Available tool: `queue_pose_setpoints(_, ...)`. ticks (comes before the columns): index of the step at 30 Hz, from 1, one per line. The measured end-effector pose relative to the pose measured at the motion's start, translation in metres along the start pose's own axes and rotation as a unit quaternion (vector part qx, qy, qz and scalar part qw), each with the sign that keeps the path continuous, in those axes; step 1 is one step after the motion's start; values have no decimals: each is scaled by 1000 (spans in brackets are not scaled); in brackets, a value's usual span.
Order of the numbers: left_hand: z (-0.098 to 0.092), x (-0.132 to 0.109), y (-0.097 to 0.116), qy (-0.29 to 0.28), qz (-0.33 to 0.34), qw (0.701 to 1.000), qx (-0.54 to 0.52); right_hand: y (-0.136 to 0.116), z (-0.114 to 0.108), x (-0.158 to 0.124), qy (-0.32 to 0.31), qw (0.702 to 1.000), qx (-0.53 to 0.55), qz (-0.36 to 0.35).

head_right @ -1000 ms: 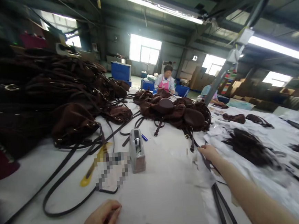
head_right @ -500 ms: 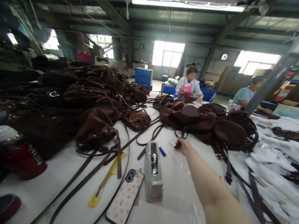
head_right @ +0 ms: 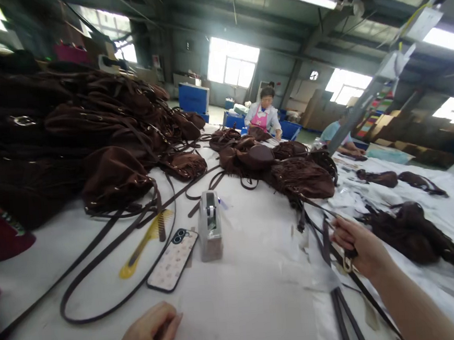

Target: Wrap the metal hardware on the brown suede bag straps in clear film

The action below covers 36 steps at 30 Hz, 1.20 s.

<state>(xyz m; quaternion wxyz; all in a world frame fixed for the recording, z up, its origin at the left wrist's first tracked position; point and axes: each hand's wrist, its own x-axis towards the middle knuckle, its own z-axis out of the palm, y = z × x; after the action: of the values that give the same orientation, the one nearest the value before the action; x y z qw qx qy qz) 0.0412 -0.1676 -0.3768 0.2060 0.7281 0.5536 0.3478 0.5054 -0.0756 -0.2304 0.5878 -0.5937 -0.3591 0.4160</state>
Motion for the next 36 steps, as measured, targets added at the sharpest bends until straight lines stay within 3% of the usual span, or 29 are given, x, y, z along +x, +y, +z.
queue_pose_setpoints(4,-3,-1,4,-36,2,999,18,36,-9,-67,-6,998,-36,54)
queue_pose_setpoints(10,-4,-3,3,-51,29,998,22,81,6,-95,21,993,-1,117)
queue_pose_setpoints(14,-4,-4,2,-42,40,998,21,94,47,-114,-16,995,7,103)
queue_pose_setpoints(19,-3,-5,-3,-38,51,998,25,105,108,-160,-87,990,43,102)
queue_pose_setpoints(24,-4,-3,-4,-31,69,997,20,120,138,-207,-93,983,83,137)
queue_pose_setpoints(28,-6,-1,-1,-34,75,996,26,135,136,-239,-89,978,80,171)
queue_pose_setpoints(31,-5,-2,-3,-26,83,996,26,137,127,-254,-123,977,-19,175)
queue_pose_setpoints(34,-1,-2,-12,-12,88,996,22,123,111,-257,-175,954,-230,78)
queue_pose_setpoints(36,3,-2,-20,-11,81,997,14,109,92,-249,-162,926,-341,-9)
